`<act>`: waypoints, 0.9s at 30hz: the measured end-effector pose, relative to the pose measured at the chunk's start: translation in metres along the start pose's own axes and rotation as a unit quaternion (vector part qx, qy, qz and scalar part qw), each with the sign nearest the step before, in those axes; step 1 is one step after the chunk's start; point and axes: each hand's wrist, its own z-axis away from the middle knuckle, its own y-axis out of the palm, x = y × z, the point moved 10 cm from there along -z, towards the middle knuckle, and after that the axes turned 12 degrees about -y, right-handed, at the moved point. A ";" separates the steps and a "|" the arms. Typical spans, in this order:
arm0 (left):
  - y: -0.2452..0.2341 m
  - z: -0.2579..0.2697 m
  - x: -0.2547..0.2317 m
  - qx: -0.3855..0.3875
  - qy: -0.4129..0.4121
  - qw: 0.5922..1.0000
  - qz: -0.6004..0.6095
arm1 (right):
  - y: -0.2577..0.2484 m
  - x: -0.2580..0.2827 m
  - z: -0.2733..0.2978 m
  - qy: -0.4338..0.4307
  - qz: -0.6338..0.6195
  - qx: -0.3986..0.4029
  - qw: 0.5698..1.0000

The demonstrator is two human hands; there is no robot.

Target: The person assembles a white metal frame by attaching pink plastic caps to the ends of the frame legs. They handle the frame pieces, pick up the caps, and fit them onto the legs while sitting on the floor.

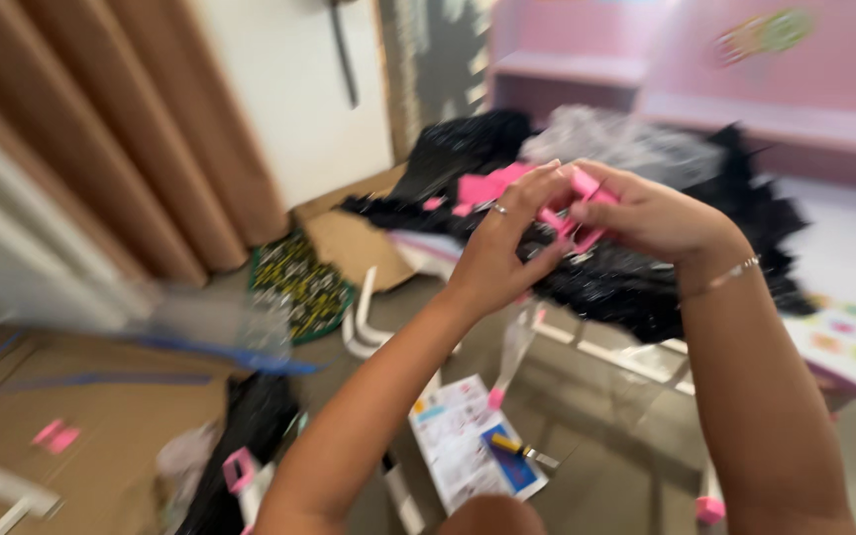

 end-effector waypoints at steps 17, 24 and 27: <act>-0.186 0.409 0.089 -0.126 -0.504 0.852 -0.072 | 0.395 -0.235 0.079 0.141 -0.198 0.203 0.948; -0.147 0.453 0.147 -0.146 -0.551 0.821 0.031 | 0.372 -0.273 0.096 0.114 -0.003 0.067 0.991; -0.124 0.444 0.165 -0.124 -0.557 0.820 0.032 | 0.367 -0.218 0.086 -0.059 0.106 0.074 0.990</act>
